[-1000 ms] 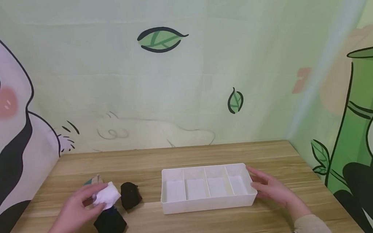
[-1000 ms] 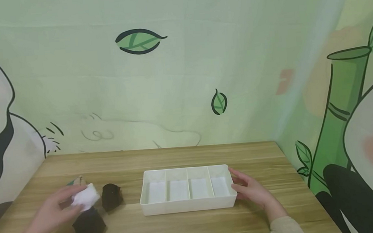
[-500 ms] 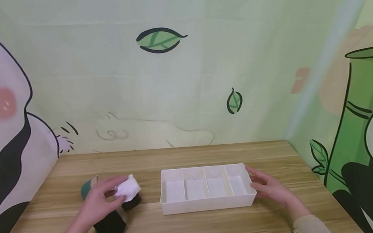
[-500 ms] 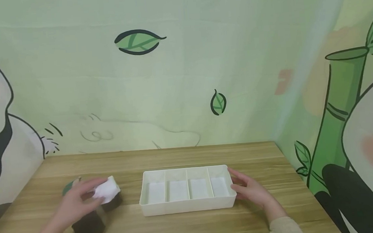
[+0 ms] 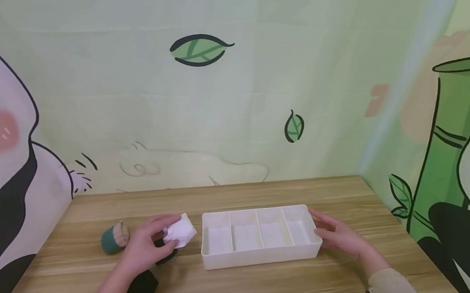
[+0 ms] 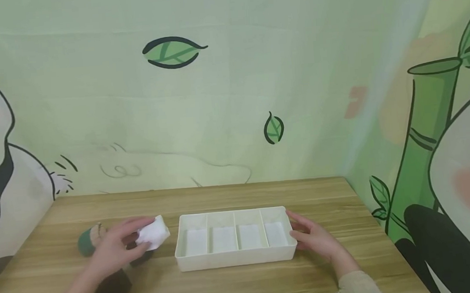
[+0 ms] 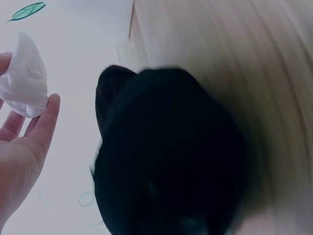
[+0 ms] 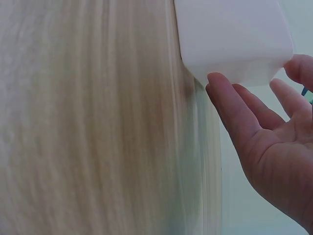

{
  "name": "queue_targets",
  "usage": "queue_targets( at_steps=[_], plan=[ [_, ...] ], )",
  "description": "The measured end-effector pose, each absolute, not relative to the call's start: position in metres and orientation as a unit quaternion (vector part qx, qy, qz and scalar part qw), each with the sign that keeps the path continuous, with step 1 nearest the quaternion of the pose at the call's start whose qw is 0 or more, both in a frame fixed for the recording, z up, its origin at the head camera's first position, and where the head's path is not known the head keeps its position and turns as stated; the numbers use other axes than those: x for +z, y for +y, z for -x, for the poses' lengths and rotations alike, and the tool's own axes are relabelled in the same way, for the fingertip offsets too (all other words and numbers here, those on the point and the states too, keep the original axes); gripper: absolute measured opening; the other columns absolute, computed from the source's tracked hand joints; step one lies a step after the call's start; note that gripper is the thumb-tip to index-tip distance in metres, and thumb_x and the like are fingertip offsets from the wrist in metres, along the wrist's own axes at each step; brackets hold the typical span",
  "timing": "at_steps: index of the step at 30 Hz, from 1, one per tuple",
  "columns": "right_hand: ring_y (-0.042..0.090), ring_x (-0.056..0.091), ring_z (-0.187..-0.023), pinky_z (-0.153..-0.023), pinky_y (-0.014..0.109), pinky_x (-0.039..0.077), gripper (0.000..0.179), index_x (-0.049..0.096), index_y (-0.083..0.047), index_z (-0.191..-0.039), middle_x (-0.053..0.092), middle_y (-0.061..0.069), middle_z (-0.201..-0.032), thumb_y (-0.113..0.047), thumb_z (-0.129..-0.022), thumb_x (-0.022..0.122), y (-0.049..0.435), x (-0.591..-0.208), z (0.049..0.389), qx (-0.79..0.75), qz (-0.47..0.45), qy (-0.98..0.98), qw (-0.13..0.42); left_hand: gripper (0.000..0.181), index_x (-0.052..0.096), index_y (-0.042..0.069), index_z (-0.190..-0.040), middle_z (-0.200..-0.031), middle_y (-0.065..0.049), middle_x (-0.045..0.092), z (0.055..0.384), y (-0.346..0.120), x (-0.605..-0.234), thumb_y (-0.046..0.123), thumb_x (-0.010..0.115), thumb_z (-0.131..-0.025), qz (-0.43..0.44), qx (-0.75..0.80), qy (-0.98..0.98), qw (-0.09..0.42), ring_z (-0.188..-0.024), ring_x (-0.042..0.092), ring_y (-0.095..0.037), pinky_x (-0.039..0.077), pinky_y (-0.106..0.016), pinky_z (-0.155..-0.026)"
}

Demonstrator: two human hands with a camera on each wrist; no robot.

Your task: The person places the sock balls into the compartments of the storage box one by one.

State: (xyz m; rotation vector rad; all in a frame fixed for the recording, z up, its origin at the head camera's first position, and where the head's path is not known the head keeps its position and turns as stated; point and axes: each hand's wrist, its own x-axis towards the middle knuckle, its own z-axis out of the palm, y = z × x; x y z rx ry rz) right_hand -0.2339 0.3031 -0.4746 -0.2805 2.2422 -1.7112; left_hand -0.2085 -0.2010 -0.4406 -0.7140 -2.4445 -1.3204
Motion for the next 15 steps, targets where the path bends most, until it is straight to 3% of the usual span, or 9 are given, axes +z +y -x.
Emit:
queue_targets(
  at_steps=[8, 15],
  plan=[
    [0.048, 0.037, -0.134, -0.095, 0.046, 0.051, 0.068, 0.024, -0.009, -0.157, 0.024, 0.034, -0.153, -0.017, -0.1, 0.061, 0.303, -0.474, 0.234, -0.6, 0.094, 0.779, 0.155, 0.048, 0.068, 0.006, -0.125, -0.125, -0.013, 0.061, 0.217, -0.181, -0.443, -0.003, 0.079, -0.079, 0.256, -0.475, -0.833, 0.122, -0.106, 0.059, -0.024, 0.055, -0.038, -0.087],
    [0.048, 0.035, -0.135, -0.095, 0.046, 0.051, 0.068, 0.024, -0.01, -0.157, 0.023, 0.035, -0.153, -0.016, -0.1, 0.06, 0.302, -0.47, 0.232, -0.598, 0.092, 0.781, 0.157, 0.05, 0.068, 0.006, -0.126, -0.125, -0.012, 0.061, 0.22, -0.163, -0.443, -0.006, 0.078, -0.079, 0.272, -0.495, -0.819, 0.1, -0.105, 0.059, -0.023, 0.054, -0.039, -0.088]
  ],
)
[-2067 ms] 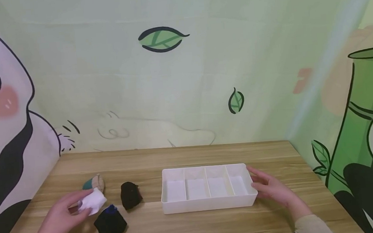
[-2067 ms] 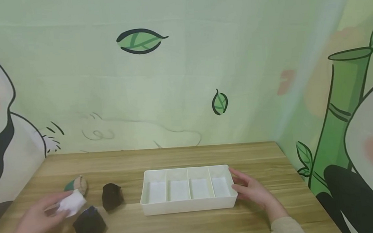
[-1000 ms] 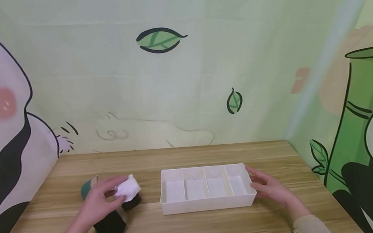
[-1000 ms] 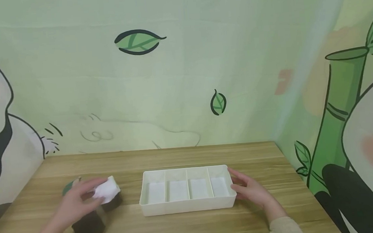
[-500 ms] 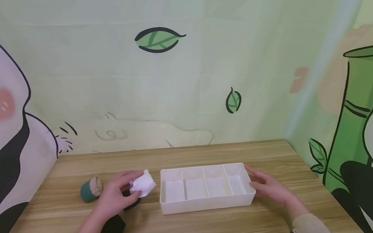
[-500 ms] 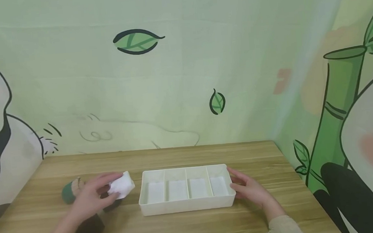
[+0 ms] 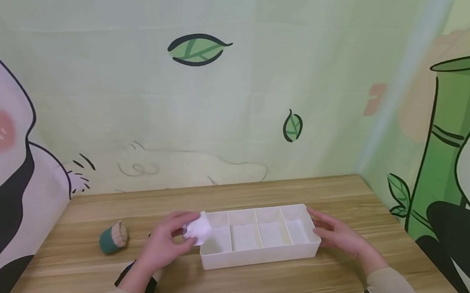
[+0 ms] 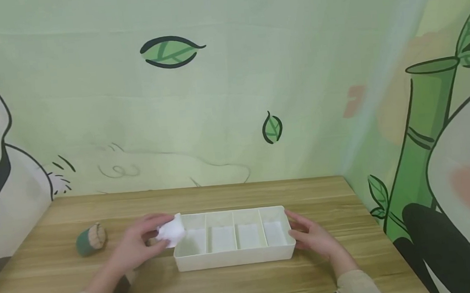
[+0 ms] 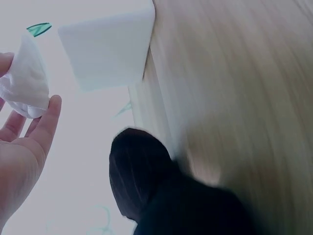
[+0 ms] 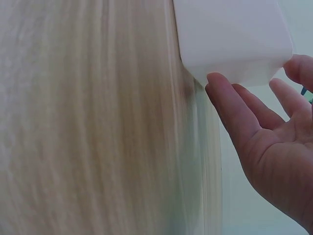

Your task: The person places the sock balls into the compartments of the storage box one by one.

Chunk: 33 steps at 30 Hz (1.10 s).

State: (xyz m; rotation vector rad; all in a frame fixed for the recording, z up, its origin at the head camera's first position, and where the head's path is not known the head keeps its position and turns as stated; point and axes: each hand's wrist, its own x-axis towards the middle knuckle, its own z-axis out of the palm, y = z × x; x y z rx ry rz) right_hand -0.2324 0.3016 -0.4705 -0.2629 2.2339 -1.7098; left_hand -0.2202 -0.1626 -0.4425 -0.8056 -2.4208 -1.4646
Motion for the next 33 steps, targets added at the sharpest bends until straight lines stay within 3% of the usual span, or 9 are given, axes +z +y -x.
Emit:
queue_targets(
  at_steps=[16, 33],
  plan=[
    [0.049, 0.035, -0.135, -0.095, 0.047, 0.05, 0.066, 0.025, -0.01, -0.157, 0.024, 0.034, -0.154, -0.013, -0.101, 0.058, 0.303, -0.474, 0.233, -0.598, 0.086, 0.781, 0.154, 0.05, 0.07, 0.008, -0.123, -0.123, -0.011, 0.062, 0.223, -0.118, -0.447, -0.006, 0.08, -0.076, 0.28, -0.527, -0.797, 0.095, -0.103, 0.061, -0.023, 0.055, -0.036, -0.087],
    [0.049, 0.035, -0.135, -0.095, 0.048, 0.05, 0.066, 0.022, -0.008, -0.157, 0.023, 0.035, -0.154, -0.014, -0.101, 0.057, 0.302, -0.473, 0.232, -0.604, 0.106, 0.775, 0.154, 0.046, 0.069, 0.005, -0.124, -0.123, -0.013, 0.061, 0.223, -0.074, -0.448, -0.001, 0.078, -0.079, 0.307, -0.539, -0.78, 0.083, -0.098, 0.059, -0.023, 0.055, -0.041, -0.088]
  ],
)
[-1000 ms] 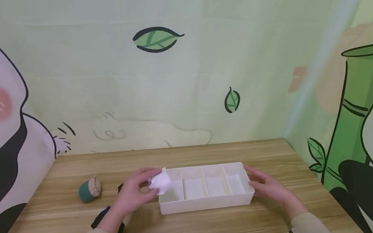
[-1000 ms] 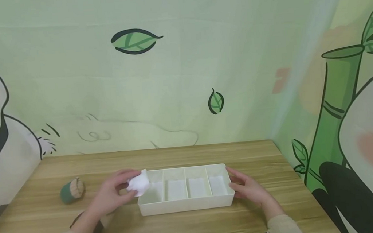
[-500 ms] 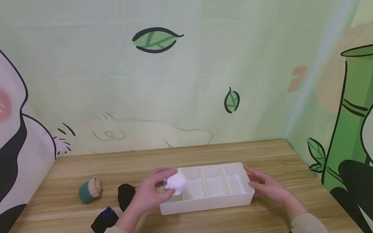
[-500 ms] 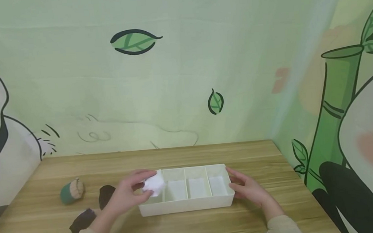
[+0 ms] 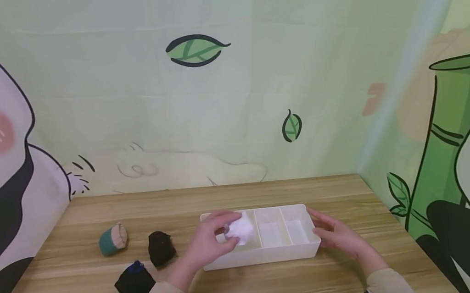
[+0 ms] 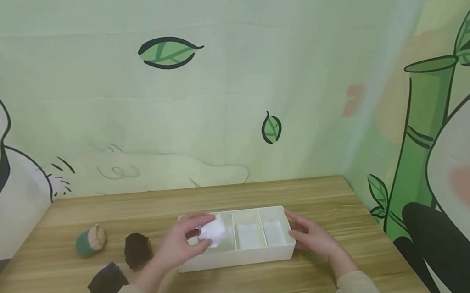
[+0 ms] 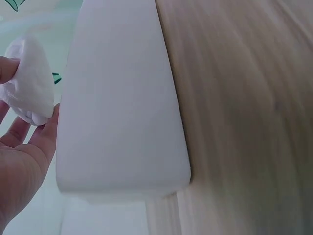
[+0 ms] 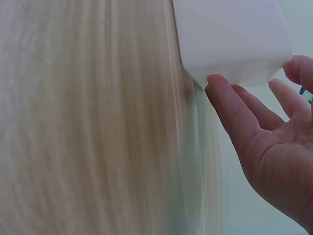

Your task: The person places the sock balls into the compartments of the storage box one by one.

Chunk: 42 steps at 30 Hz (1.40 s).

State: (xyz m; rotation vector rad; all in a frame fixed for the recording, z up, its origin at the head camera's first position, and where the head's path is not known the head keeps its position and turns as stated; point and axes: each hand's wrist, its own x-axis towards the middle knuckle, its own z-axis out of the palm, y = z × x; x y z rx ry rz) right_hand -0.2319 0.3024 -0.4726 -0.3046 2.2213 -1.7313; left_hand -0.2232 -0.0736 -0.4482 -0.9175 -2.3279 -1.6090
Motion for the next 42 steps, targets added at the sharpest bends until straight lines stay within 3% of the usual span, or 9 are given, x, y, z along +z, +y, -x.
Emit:
queue_targets(
  at_steps=[13, 25, 34, 42],
  plan=[
    [0.048, 0.037, -0.134, -0.095, 0.048, 0.05, 0.067, 0.022, -0.007, -0.157, 0.024, 0.036, -0.153, -0.016, -0.101, 0.058, 0.303, -0.471, 0.23, -0.605, 0.105, 0.774, 0.152, 0.047, 0.07, 0.008, -0.123, -0.123, -0.009, 0.062, 0.22, -0.04, -0.446, -0.002, 0.079, -0.078, 0.32, -0.539, -0.774, 0.086, -0.099, 0.061, -0.022, 0.056, -0.037, -0.086],
    [0.049, 0.038, -0.134, -0.095, 0.048, 0.05, 0.068, 0.024, -0.008, -0.157, 0.025, 0.036, -0.152, -0.016, -0.1, 0.06, 0.302, -0.474, 0.231, -0.606, 0.106, 0.774, 0.151, 0.045, 0.069, 0.005, -0.123, -0.125, -0.012, 0.061, 0.225, -0.011, -0.436, -0.001, 0.077, -0.079, 0.315, -0.547, -0.774, 0.051, -0.108, 0.06, -0.026, 0.053, -0.033, -0.09],
    [0.049, 0.038, -0.133, -0.094, 0.047, 0.05, 0.066, 0.025, -0.009, -0.157, 0.025, 0.035, -0.153, -0.014, -0.1, 0.059, 0.3, -0.474, 0.231, -0.605, 0.091, 0.777, 0.148, 0.046, 0.07, 0.006, -0.122, -0.121, -0.008, 0.063, 0.227, 0.009, -0.444, -0.001, 0.078, -0.077, 0.338, -0.555, -0.758, 0.065, -0.101, 0.06, -0.02, 0.055, -0.035, -0.085],
    [0.048, 0.042, -0.131, -0.093, 0.047, 0.051, 0.065, 0.026, -0.009, -0.157, 0.027, 0.037, -0.151, -0.016, -0.1, 0.059, 0.301, -0.473, 0.23, -0.602, 0.09, 0.781, 0.143, 0.046, 0.07, 0.007, -0.123, -0.122, -0.008, 0.064, 0.228, 0.024, -0.444, 0.002, 0.079, -0.078, 0.343, -0.54, -0.766, 0.066, -0.106, 0.059, -0.019, 0.054, -0.028, -0.085]
  ],
)
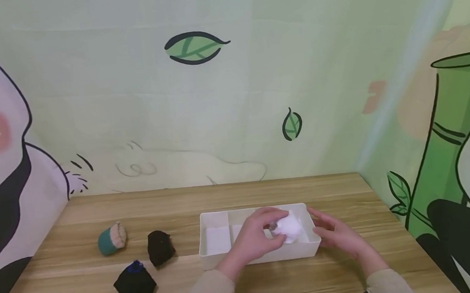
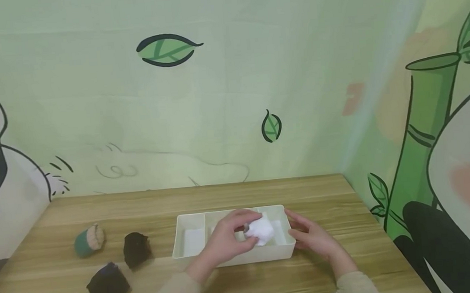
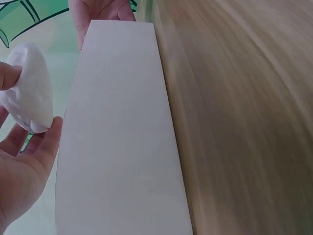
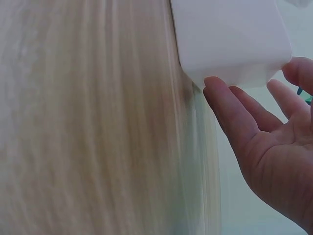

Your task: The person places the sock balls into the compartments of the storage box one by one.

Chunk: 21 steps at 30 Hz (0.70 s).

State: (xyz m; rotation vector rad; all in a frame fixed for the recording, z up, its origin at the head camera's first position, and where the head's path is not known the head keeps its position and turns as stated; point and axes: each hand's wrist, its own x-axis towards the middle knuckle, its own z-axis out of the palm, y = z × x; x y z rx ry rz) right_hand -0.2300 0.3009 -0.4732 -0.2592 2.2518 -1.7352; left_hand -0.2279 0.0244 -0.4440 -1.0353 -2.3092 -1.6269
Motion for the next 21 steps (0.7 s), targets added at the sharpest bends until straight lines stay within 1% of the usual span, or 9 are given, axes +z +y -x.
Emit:
queue_targets(
  at_steps=[6, 12, 17, 21],
  plan=[
    [0.044, 0.043, -0.13, -0.094, 0.044, 0.051, 0.067, 0.024, -0.008, -0.157, 0.028, 0.037, -0.15, -0.015, -0.1, 0.059, 0.303, -0.476, 0.23, -0.613, 0.101, 0.77, 0.149, 0.046, 0.069, 0.009, -0.124, -0.126, -0.011, 0.063, 0.234, 0.037, -0.441, 0.007, 0.08, -0.08, 0.336, -0.516, -0.785, 0.065, -0.108, 0.06, -0.02, 0.052, -0.025, -0.087],
    [0.041, 0.045, -0.129, -0.094, 0.044, 0.051, 0.067, 0.023, -0.007, -0.157, 0.029, 0.037, -0.149, -0.018, -0.101, 0.058, 0.304, -0.475, 0.23, -0.61, 0.111, 0.77, 0.152, 0.045, 0.069, 0.011, -0.125, -0.123, -0.007, 0.064, 0.241, 0.046, -0.438, 0.008, 0.08, -0.081, 0.33, -0.51, -0.792, 0.06, -0.104, 0.06, -0.015, 0.052, -0.024, -0.086],
    [0.038, 0.049, -0.124, -0.093, 0.044, 0.052, 0.067, 0.022, -0.002, -0.156, 0.034, 0.037, -0.146, -0.017, -0.101, 0.058, 0.303, -0.473, 0.23, -0.606, 0.109, 0.774, 0.147, 0.044, 0.069, 0.012, -0.125, -0.121, -0.005, 0.065, 0.243, 0.052, -0.435, 0.01, 0.08, -0.082, 0.334, -0.501, -0.796, 0.059, -0.103, 0.059, -0.013, 0.052, -0.024, -0.086],
    [0.038, 0.05, -0.123, -0.093, 0.043, 0.052, 0.068, 0.02, 0.001, -0.155, 0.035, 0.037, -0.145, -0.016, -0.101, 0.057, 0.302, -0.473, 0.23, -0.602, 0.1, 0.78, 0.141, 0.044, 0.07, 0.011, -0.125, -0.121, -0.005, 0.064, 0.245, 0.056, -0.434, 0.01, 0.08, -0.082, 0.337, -0.497, -0.798, 0.061, -0.104, 0.059, -0.012, 0.051, -0.024, -0.087]
  ],
)
